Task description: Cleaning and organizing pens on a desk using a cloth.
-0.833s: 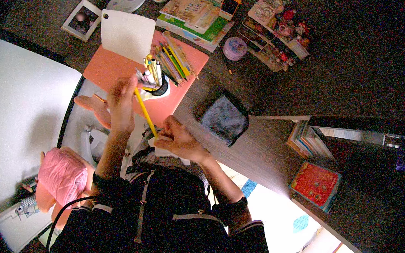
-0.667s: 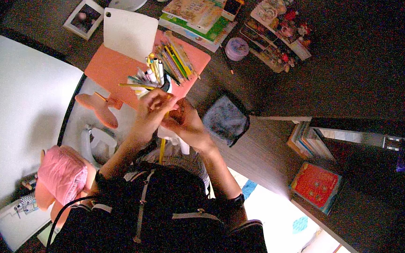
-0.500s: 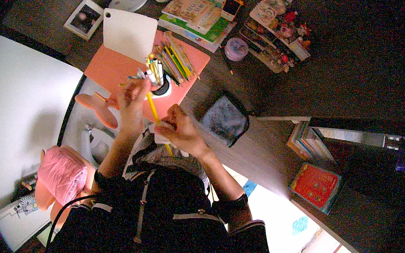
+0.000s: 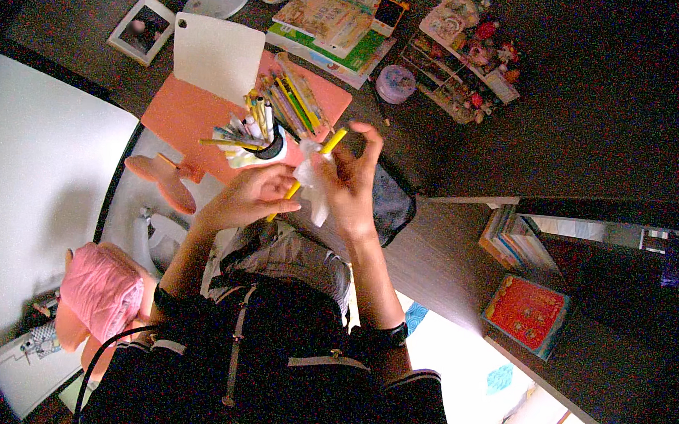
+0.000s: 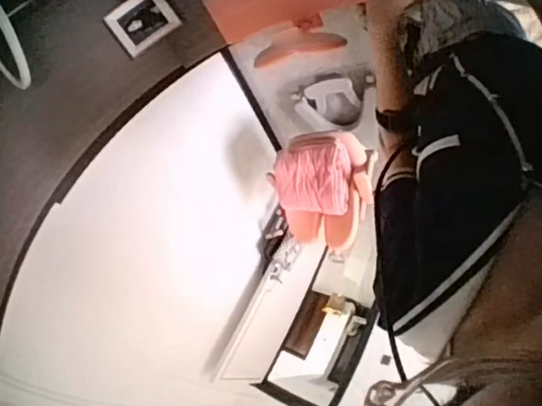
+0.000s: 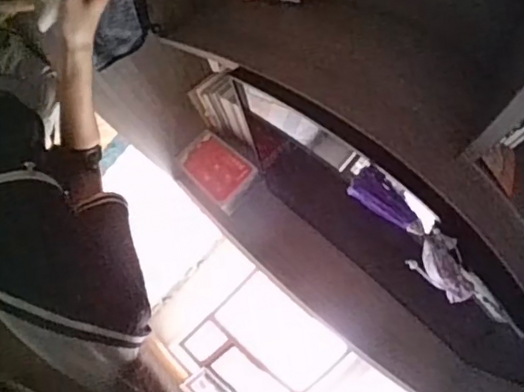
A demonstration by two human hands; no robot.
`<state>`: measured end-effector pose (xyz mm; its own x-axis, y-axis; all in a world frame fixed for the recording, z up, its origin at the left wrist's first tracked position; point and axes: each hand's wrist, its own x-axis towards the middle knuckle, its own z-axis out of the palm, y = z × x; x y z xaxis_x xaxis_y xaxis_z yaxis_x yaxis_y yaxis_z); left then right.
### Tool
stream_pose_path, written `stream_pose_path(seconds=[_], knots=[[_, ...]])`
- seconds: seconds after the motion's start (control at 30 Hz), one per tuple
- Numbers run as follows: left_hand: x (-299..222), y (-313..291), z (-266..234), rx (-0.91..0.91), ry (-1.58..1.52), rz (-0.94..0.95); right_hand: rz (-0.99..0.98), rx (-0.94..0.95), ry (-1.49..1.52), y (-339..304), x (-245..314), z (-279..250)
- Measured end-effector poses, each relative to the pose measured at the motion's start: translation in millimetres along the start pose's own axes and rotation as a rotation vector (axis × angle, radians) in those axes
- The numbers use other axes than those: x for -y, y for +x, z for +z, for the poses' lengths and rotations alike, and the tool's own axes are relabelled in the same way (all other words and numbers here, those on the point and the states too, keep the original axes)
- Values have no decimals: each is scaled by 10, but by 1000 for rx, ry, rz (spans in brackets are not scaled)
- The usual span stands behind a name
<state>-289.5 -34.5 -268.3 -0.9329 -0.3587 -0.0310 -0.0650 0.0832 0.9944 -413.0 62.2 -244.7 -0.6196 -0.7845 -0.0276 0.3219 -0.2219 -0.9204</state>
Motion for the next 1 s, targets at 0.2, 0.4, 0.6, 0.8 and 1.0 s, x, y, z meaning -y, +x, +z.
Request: stream_pose_path(seconds=[0.2, 0.4, 0.6, 0.8, 1.0], knots=[[44, -24, 8, 103, 66, -131, -80, -118, -182, 21, -63, -108], [-2, 5, -42, 154, 204, -202, -116, -241, -161, 112, -147, -294], [-26, -5, -52, 39, 104, -177, -150, -317, -52, 122, -177, -379], [-45, 32, 3, -51, 140, -82, -118, -272, -128, 30, -135, -195], [-36, 42, 12, -140, 118, 18, -182, -338, -139, 103, -163, -349]])
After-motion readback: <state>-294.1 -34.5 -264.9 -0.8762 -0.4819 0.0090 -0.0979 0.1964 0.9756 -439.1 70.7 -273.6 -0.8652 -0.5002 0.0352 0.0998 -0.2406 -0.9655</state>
